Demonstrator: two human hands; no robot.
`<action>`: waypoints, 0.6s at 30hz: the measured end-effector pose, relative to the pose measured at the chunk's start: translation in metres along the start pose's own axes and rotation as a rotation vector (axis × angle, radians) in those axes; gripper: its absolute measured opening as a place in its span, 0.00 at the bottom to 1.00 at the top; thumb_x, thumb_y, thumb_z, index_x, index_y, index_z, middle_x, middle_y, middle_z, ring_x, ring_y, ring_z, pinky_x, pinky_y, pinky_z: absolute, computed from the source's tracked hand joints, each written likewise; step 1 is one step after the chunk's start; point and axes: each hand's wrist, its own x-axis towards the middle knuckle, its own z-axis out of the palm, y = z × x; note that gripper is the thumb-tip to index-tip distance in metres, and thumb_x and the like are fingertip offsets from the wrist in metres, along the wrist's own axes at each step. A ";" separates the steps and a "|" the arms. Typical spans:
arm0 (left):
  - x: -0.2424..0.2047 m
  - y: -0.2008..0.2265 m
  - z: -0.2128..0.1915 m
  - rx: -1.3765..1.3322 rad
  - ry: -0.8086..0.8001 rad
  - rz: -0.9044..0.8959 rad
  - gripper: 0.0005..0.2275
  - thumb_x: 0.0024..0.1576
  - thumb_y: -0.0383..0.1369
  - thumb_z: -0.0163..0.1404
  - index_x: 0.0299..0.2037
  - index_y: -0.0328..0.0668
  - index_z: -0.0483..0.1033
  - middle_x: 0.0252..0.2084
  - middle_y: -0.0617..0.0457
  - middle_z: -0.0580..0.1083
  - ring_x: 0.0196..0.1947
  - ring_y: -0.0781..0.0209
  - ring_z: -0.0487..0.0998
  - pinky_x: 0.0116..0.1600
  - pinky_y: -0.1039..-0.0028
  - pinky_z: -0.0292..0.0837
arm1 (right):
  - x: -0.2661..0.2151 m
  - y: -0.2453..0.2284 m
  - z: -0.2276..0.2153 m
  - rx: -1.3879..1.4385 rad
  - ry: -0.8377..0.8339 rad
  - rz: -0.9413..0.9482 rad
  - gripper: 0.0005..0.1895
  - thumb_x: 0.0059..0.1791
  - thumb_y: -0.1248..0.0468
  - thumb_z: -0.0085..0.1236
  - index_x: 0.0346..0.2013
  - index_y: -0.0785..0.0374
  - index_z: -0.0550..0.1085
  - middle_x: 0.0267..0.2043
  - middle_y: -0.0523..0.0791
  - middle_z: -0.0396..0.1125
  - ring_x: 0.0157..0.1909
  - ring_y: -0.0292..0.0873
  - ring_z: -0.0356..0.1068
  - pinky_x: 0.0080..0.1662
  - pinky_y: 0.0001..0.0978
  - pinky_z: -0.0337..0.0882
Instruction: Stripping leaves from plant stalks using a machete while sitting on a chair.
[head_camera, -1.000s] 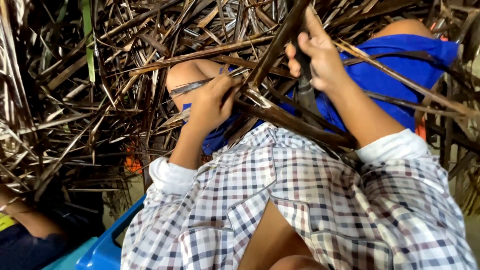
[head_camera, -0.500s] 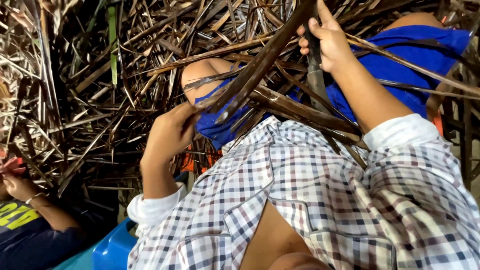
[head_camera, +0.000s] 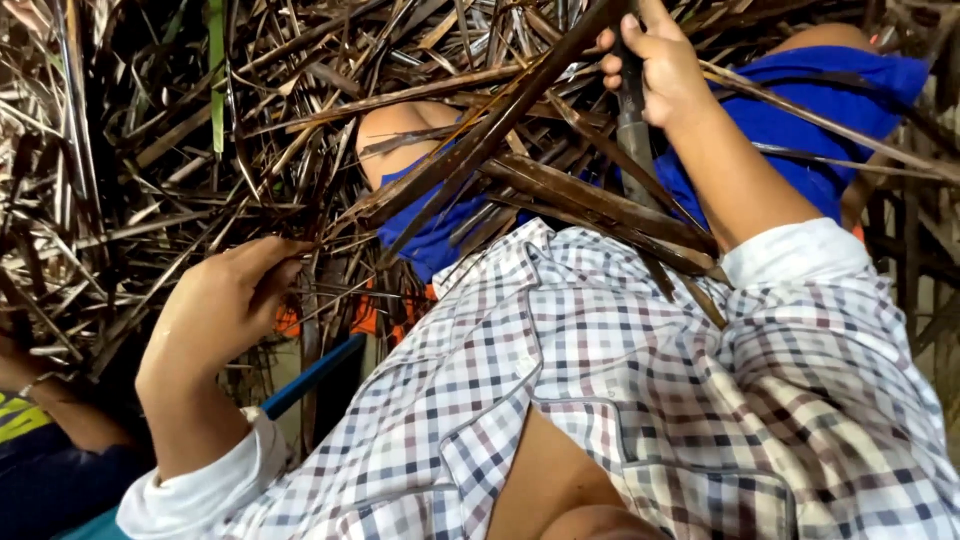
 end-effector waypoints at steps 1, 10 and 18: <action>0.002 0.000 0.005 0.011 -0.041 -0.017 0.11 0.60 0.27 0.44 0.50 0.42 0.76 0.42 0.48 0.81 0.37 0.42 0.80 0.37 0.56 0.72 | 0.002 -0.003 -0.004 0.010 -0.001 -0.005 0.16 0.64 0.64 0.44 0.66 0.45 0.63 0.43 0.44 0.65 0.32 0.35 0.66 0.33 0.22 0.70; -0.022 0.011 0.000 0.056 0.229 0.101 0.15 0.60 0.22 0.44 0.54 0.44 0.78 0.35 0.54 0.79 0.36 0.50 0.80 0.38 0.62 0.72 | 0.049 0.001 -0.095 0.277 -0.006 -0.132 0.29 0.62 0.64 0.52 0.77 0.40 0.59 0.41 0.42 0.68 0.30 0.31 0.64 0.32 0.20 0.69; -0.014 -0.031 0.024 0.111 0.248 -0.006 0.20 0.53 0.17 0.45 0.54 0.48 0.78 0.38 0.53 0.80 0.38 0.50 0.78 0.41 0.58 0.74 | 0.028 -0.019 -0.069 0.260 -0.110 -0.073 0.20 0.63 0.65 0.47 0.68 0.46 0.58 0.44 0.43 0.65 0.30 0.31 0.63 0.32 0.19 0.69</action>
